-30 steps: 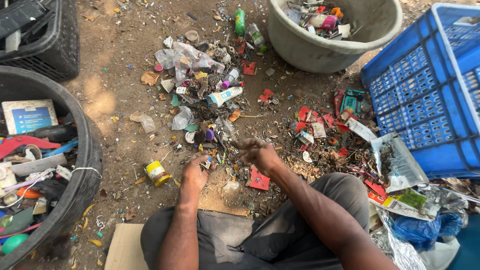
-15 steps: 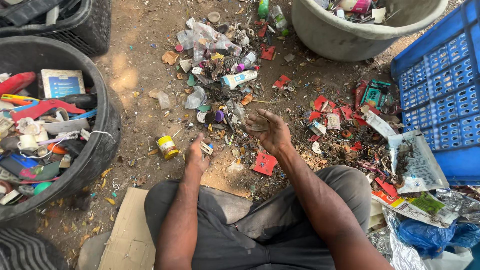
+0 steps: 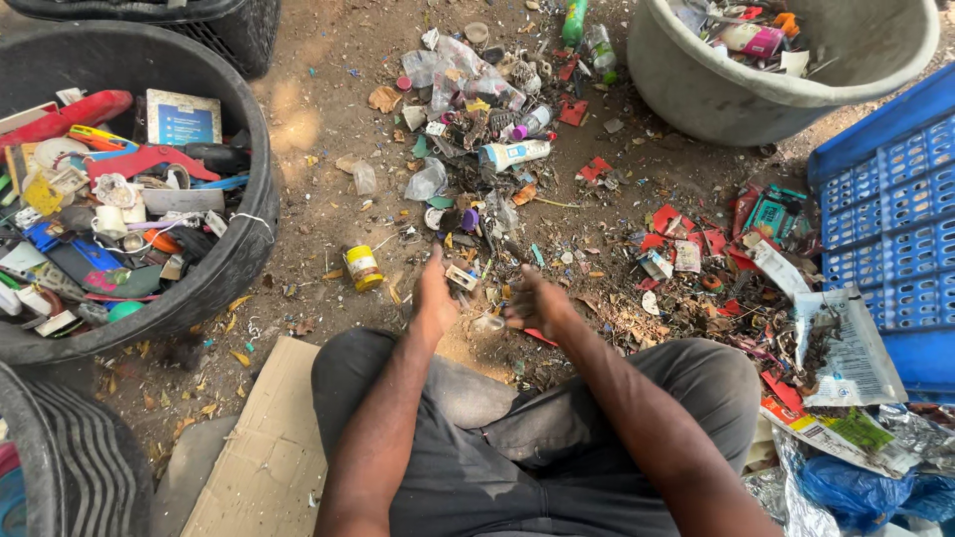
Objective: The person sits on a cardboard sheet and sorts through a pile of mixed waste on the ground. They pick up various items such as plastic pieces, bottle caps, and small containers, inspect them, and place selected items into nearby bins or baskets.
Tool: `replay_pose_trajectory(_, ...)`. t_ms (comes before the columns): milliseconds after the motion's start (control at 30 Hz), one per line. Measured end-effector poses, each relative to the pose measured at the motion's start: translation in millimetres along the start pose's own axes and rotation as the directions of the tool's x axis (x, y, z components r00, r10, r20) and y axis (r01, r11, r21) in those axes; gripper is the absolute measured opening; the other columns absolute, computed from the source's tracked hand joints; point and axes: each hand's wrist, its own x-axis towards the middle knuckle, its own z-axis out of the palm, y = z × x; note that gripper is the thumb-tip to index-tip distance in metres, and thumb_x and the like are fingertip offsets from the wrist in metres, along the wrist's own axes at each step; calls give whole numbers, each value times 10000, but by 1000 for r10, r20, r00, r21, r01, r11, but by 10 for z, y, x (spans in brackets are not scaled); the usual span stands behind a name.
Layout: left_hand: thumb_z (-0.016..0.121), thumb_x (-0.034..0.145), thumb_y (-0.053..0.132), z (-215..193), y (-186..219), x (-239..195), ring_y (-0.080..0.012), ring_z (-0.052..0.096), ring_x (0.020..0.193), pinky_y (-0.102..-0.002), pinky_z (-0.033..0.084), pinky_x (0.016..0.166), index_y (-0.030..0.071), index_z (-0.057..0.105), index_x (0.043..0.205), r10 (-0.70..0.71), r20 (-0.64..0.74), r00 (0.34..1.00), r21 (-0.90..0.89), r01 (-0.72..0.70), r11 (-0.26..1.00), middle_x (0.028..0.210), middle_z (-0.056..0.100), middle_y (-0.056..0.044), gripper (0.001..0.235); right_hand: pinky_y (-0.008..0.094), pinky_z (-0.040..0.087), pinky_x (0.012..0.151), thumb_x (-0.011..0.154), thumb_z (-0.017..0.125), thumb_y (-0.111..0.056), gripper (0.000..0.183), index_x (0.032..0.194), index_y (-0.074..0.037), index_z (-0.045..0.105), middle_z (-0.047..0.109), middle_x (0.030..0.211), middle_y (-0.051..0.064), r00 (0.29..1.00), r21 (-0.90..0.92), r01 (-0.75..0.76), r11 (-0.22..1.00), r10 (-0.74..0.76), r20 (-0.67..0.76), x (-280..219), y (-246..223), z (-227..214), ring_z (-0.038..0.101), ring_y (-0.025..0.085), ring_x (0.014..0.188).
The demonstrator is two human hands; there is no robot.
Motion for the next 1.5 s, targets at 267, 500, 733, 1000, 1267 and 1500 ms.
replay_pose_trajectory(267, 124, 1019, 723, 181, -503, -33, -239, 693, 812, -399, 538, 727, 89, 759, 1042, 348, 550, 759, 709, -645, 285, 952, 739, -134, 898, 412, 643, 714, 1107, 509, -314, 285, 1125, -38, 578, 657, 935, 135, 945, 811, -77, 580, -218, 246, 584, 560, 410, 659, 262, 828)
replay_pose_trajectory(500, 323, 1049, 676, 10, -280, 296, -267, 670, 1095, -398, 538, 936, 58, 694, 1146, 271, 274, 923, 601, -384, 701, 1156, 686, -176, 727, 374, 552, 476, 987, 537, -364, 343, 1002, -53, 682, 682, 839, 123, 965, 704, -143, 696, -60, 256, 1038, 861, 225, 689, 273, 641)
replay_pose_trajectory(733, 701, 893, 435, 66, -168, 169, -289, 712, 1000, -424, 572, 890, 62, 769, 1055, 139, 257, 956, 949, -277, 151, 1095, 678, -169, 412, 483, 607, 875, 1054, 505, -270, 289, 1192, -33, 598, 684, 1076, 190, 960, 788, -10, 615, -214, 179, 1005, 687, 233, 673, 321, 977)
replay_pose_trajectory(1000, 843, 793, 343, 142, -322, -44, -353, 627, 1103, -472, 574, 920, 50, 543, 1384, 158, 441, 884, 894, -448, 13, 1248, 541, -215, 724, 520, 515, 1013, 986, 459, -571, 728, 1475, -33, 425, 613, 1216, 170, 852, 789, 82, 609, -453, 262, 586, 474, 320, 641, 346, 1126)
replay_pose_trajectory(1267, 760, 834, 235, 130, -382, -38, -320, 636, 1089, -431, 560, 895, 67, 471, 1476, 215, 241, 946, 966, -254, 36, 1231, 571, -191, 723, 446, 435, 1138, 967, 446, -697, 947, 1551, 45, 379, 489, 1448, 220, 823, 577, 272, 770, -497, 275, 477, 561, 380, 507, 316, 1325)
replay_pose_trajectory(1500, 644, 918, 213, 138, -159, -157, -231, 681, 728, -399, 589, 635, 78, 689, 1275, 171, 190, 967, 877, -245, 414, 915, 707, -110, 385, 429, 478, 999, 986, 431, -544, 715, 1482, -30, 476, 487, 1485, 242, 988, 642, 143, 754, -144, -50, 317, 277, 367, 525, 347, 1282)
